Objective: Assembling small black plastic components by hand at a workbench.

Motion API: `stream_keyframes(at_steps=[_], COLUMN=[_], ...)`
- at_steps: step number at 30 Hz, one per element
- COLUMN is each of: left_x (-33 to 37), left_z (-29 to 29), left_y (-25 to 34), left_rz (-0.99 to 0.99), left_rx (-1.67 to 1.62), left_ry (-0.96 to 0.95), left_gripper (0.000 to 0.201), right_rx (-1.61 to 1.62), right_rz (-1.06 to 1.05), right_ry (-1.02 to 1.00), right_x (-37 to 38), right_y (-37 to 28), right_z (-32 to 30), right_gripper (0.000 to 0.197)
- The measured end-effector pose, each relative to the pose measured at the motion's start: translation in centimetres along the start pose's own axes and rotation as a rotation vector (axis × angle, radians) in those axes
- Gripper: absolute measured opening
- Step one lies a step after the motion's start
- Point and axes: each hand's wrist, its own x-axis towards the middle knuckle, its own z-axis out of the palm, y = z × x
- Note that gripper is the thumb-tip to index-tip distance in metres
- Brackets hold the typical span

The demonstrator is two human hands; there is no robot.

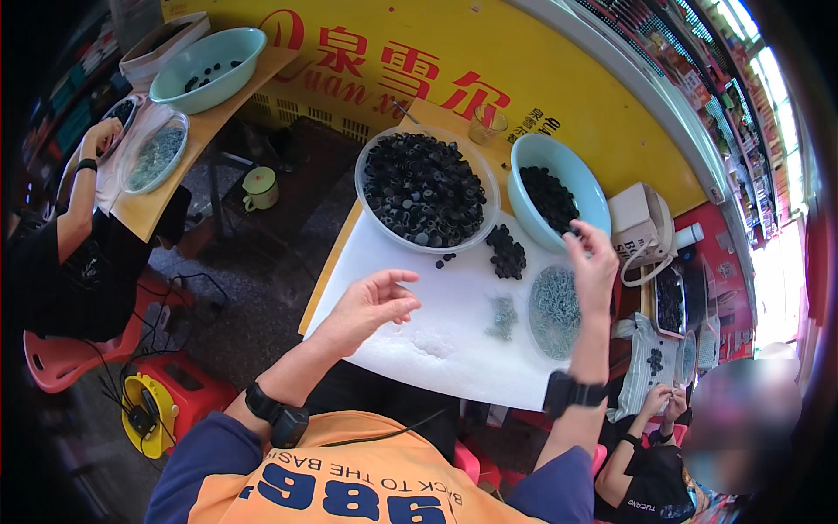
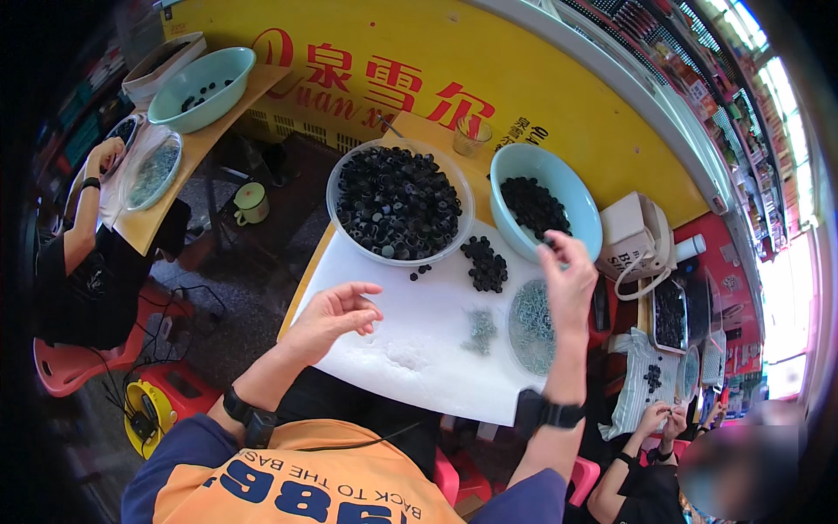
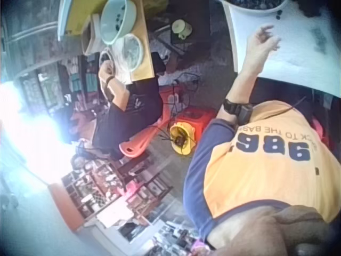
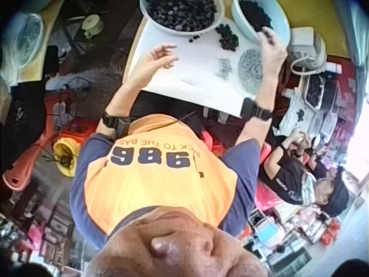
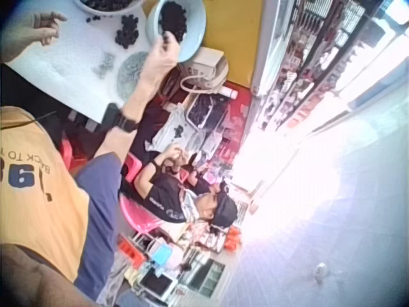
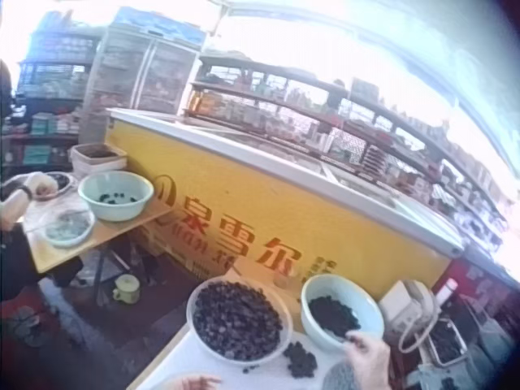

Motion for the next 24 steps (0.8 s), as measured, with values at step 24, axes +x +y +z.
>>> stream_keyframes(at_steps=[24], left_x=[14.1], left_z=[-1.8], left_y=[5.8], left_rz=[0.335], left_rx=[1.69], left_ry=[0.459], left_gripper=[0.088], right_rx=[0.438], right_rz=[0.195], right_ry=[-0.19], right_x=[2.5], right_y=[-6.6], right_z=[18.9], right_gripper=[0.059])
